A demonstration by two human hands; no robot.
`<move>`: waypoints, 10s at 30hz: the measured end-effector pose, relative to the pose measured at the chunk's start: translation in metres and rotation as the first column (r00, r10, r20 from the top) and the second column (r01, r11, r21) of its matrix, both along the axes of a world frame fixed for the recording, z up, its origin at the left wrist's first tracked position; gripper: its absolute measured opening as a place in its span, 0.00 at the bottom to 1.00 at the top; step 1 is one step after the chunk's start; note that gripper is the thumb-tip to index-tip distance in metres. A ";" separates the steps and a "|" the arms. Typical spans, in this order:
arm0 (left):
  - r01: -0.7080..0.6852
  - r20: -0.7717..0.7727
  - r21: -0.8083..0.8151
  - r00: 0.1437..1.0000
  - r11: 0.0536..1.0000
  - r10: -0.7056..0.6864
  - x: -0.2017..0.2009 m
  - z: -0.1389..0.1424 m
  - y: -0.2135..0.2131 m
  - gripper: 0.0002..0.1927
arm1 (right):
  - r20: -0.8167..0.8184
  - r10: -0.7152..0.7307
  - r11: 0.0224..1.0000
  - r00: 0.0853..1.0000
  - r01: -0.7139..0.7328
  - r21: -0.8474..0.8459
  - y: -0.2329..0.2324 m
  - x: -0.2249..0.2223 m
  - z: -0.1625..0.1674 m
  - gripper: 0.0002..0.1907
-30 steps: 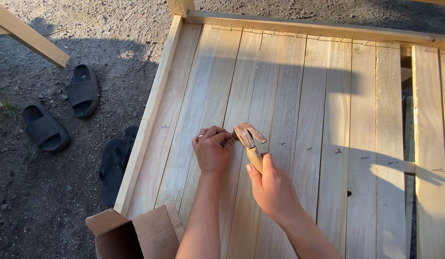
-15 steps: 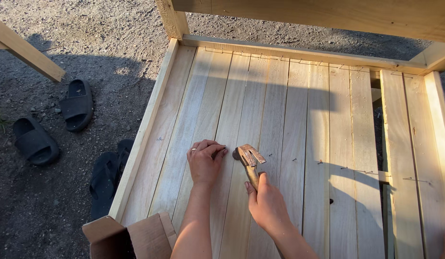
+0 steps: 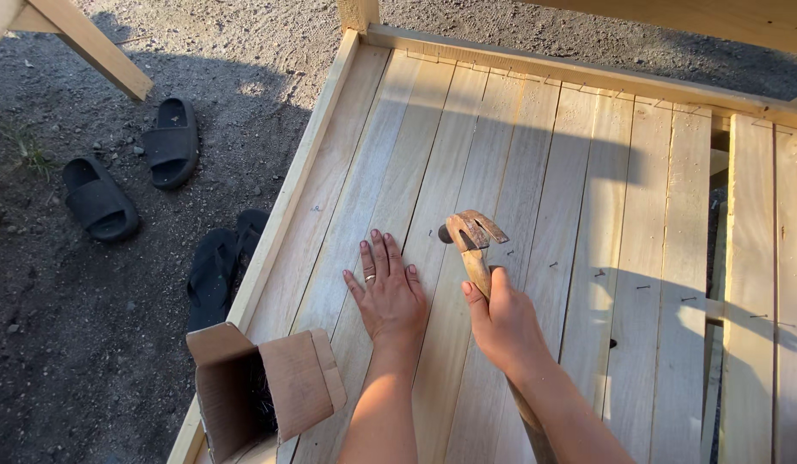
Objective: The person sits on a wooden slatted frame outdoors and hammers nails into the planks. They take nails by hand from an open cardboard nail box, position each nail on a plank, and drive it in with a claw hammer, working across different planks.
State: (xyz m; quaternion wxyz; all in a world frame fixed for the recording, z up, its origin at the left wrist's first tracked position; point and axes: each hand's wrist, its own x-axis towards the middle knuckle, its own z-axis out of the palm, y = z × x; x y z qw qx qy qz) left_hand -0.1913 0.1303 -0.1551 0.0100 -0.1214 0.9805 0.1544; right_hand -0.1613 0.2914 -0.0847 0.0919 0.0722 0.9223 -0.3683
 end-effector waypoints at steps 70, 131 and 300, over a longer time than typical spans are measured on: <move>-0.221 0.258 0.498 0.961 0.839 0.100 0.067 0.234 -0.120 0.11 | 0.218 0.220 0.963 0.951 -0.176 -0.202 -0.061 0.042 0.129 0.19; 0.154 -0.526 0.436 0.843 0.887 0.113 -0.076 -0.019 -0.048 0.02 | 0.262 -0.107 0.994 0.959 0.110 0.002 -0.003 -0.005 -0.014 0.20; -0.342 0.361 -0.026 0.873 0.939 0.328 0.081 0.060 -0.169 0.14 | 0.149 0.066 0.983 0.987 -0.090 0.157 -0.106 0.022 0.009 0.17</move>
